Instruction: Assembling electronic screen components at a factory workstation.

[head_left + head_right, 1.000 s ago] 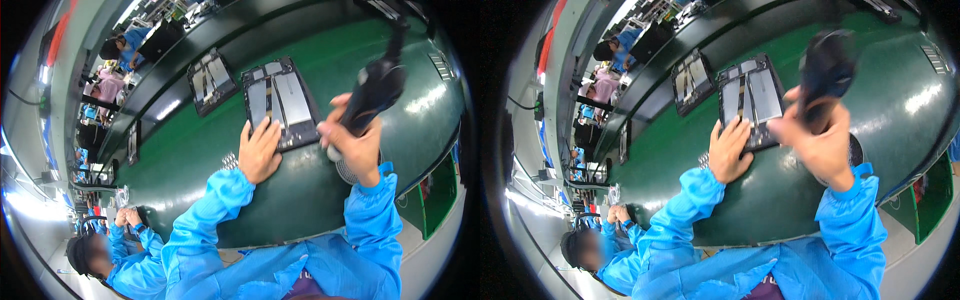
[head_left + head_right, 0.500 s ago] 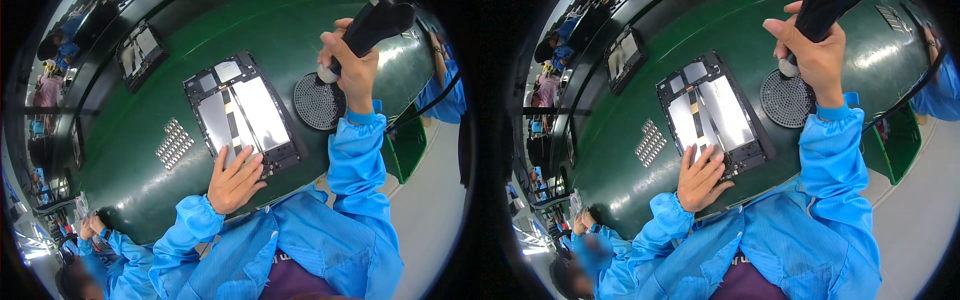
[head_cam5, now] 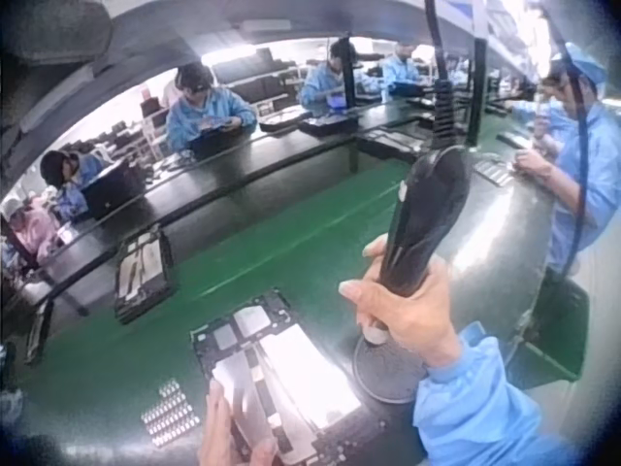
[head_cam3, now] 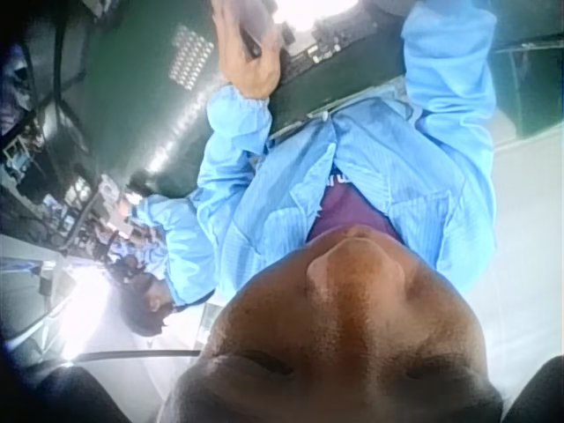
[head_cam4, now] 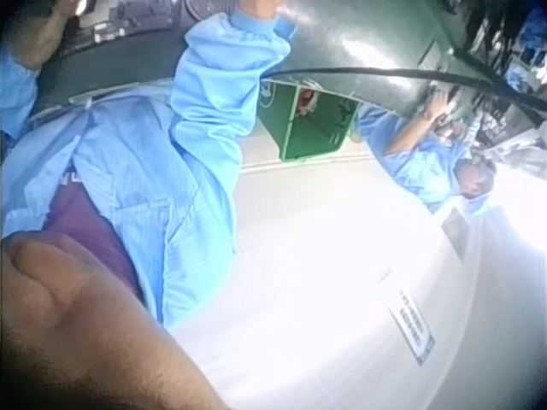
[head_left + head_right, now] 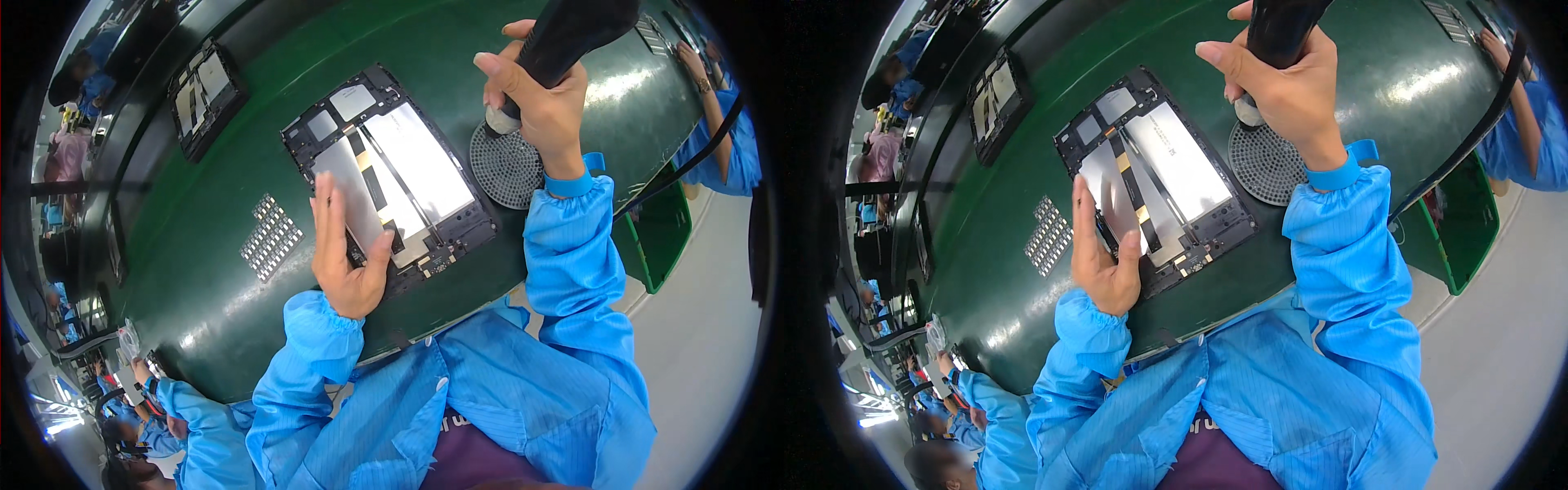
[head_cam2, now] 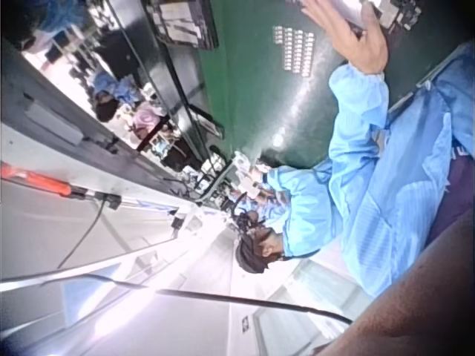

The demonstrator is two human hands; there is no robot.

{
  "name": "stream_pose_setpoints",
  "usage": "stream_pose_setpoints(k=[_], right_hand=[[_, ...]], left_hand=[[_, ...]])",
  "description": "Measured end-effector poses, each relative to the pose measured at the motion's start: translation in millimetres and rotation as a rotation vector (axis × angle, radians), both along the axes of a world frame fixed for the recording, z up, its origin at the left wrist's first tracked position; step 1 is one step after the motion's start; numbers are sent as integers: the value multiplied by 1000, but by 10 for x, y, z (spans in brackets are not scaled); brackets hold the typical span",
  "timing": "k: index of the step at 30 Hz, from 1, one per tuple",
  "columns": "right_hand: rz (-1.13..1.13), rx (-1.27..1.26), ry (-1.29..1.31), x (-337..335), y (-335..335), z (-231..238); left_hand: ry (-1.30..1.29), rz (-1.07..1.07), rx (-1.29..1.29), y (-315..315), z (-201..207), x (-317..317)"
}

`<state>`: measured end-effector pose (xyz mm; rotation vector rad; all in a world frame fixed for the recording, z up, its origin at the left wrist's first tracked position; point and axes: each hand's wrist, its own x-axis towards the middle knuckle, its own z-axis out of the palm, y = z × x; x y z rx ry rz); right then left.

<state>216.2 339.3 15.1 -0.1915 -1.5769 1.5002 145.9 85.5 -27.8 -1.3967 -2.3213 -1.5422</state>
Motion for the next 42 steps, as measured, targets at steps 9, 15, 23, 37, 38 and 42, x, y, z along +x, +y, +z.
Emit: stream_pose_setpoints(k=[9, 15, 23, 37, 38, 42], right_hand=[[-5, 69, -39, 16, 85, -46], [-9, -18, -77, -45, -50, -6], [17, -30, 133, -41, -271, 224], [276, 152, 33, -413, -962, 503], [279, 157, 29, -482, -1006, 509], [377, 155, 136, -760, -1180, 546]], left_hand=[[-215, 70, 51, 51, 194, 97], [-266, 109, 44, -188, 242, -219], [-830, 157, 60, -313, 234, -509], [-521, 185, 3, -101, 0, -827], [-525, 187, 9, -94, 0, -826], [-417, 203, -10, -67, 0, -825]])
